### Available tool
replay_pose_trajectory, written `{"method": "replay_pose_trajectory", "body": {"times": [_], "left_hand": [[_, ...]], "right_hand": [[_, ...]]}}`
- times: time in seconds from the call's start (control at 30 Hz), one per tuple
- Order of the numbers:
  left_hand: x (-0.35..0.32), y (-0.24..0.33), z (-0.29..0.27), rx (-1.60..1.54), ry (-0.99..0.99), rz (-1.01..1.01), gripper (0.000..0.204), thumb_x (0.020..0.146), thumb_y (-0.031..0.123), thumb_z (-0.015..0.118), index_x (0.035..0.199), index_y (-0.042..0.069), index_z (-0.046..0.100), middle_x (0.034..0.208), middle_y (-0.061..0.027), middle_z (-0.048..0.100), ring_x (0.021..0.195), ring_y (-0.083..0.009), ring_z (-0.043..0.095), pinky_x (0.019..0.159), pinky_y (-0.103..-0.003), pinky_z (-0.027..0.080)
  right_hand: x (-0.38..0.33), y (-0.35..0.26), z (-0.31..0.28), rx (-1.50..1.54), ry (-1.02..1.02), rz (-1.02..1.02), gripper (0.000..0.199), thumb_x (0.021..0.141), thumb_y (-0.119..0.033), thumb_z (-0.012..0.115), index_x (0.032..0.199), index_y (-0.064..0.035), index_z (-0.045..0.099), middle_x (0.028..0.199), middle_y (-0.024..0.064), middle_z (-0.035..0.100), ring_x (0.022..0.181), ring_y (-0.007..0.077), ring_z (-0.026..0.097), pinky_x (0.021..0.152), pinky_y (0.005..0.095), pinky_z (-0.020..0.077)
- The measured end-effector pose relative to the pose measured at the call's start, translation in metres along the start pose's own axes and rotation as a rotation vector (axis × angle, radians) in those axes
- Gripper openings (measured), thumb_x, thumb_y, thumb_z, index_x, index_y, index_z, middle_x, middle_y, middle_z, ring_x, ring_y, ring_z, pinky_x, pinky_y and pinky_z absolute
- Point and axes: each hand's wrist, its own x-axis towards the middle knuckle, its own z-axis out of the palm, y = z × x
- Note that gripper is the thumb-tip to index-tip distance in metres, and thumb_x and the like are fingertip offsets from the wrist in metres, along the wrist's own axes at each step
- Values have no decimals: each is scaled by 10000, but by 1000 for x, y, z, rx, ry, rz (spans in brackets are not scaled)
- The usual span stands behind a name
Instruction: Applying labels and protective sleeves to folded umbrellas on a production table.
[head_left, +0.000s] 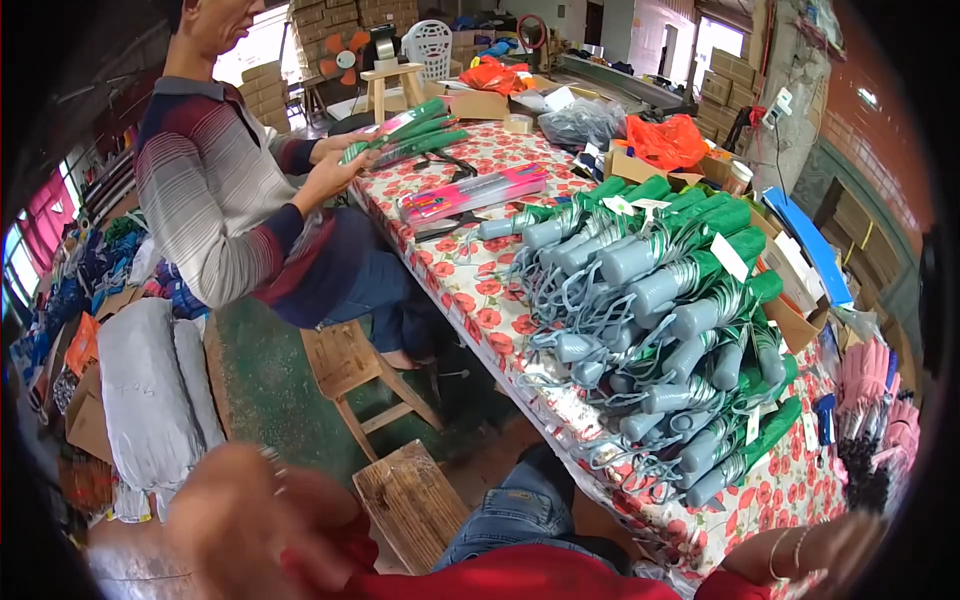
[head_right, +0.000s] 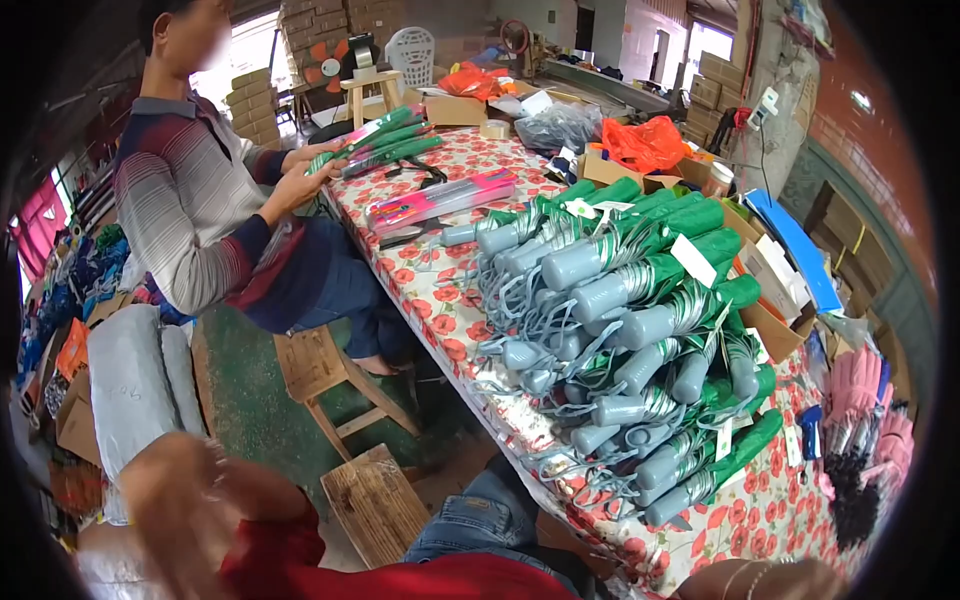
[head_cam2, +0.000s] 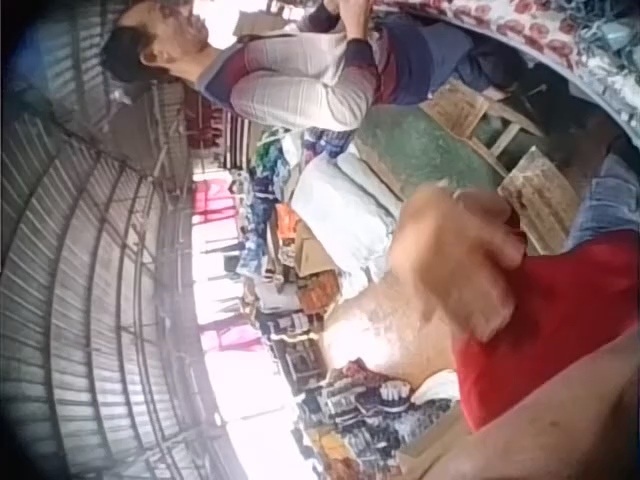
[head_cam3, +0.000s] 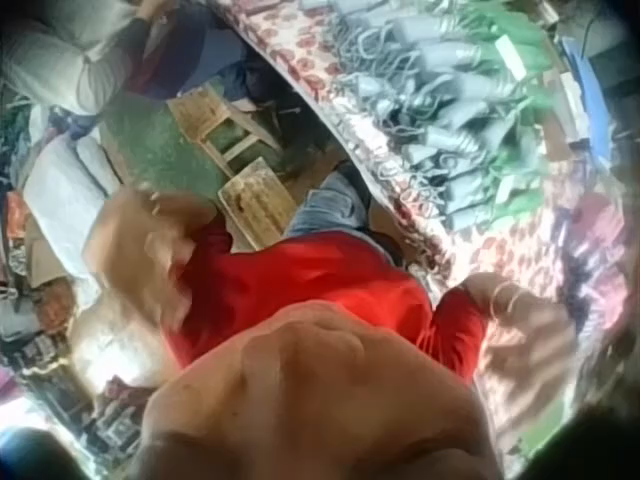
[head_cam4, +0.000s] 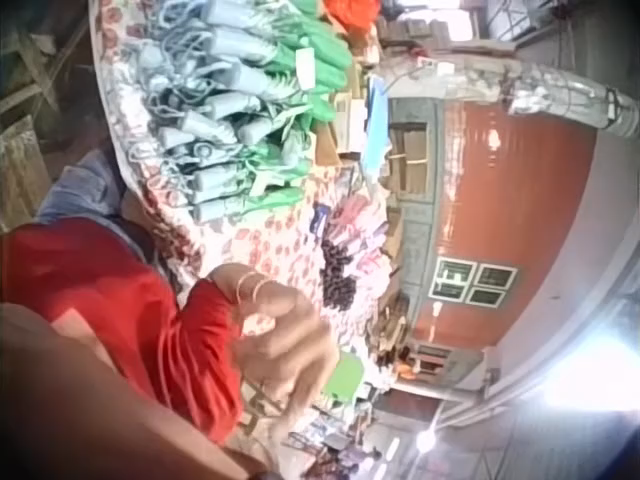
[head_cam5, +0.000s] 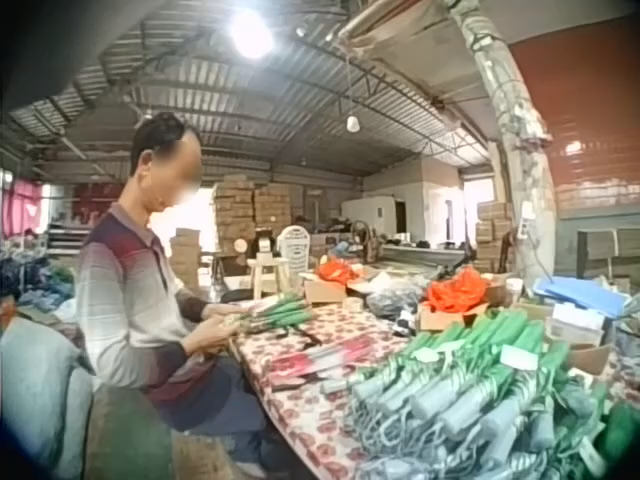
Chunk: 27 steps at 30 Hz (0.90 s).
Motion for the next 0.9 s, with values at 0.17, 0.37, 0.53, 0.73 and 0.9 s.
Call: {"method": "replay_pose_trajectory", "body": {"times": [0.17, 0.37, 0.53, 0.73, 0.9], "left_hand": [[-94, -48, -27, 610, 1027, -951, 183, 786, 85, 654, 925, -33, 660, 855, -88, 688, 715, -113, 583, 672, -235, 474], [-253, -122, -166, 1348, 1191, -1180, 200, 722, 115, 659, 879, -8, 684, 661, -78, 642, 500, -161, 481, 509, -287, 416], [-316, -133, -285, 1829, 896, -1188, 329, 656, 230, 735, 904, 19, 683, 837, -135, 667, 780, -271, 603, 716, -328, 483], [-349, -160, -344, 1999, 645, -1510, 575, 506, 418, 816, 906, 29, 675, 842, -126, 658, 841, -305, 589, 819, -422, 454], [-359, -155, -369, 1644, 581, -1881, 699, 428, 478, 829, 927, 18, 661, 843, -134, 652, 830, -307, 591, 821, -451, 441]], "right_hand": [[-36, 63, 0, -321, 542, 732, 137, 836, -22, 502, 938, -5, 592, 873, 59, 562, 704, 155, 511, 646, 243, 423], [-264, 106, -10, -1041, 954, 970, 252, 890, -113, 484, 1118, -8, 499, 1092, 112, 497, 919, 232, 493, 821, 323, 389], [-363, 97, 33, -1429, 507, 1525, 270, 890, -208, 428, 1101, -81, 538, 1041, 213, 534, 904, 366, 492, 894, 458, 382], [-300, 87, 51, -1620, 47, 1387, 296, 891, -199, 416, 1135, -68, 517, 1303, 255, 411, 1052, 421, 444, 944, 478, 346], [-325, 95, 40, -1398, 349, 1633, 306, 902, -200, 402, 1154, -62, 507, 1421, 256, 303, 1131, 446, 401, 966, 490, 325]]}}
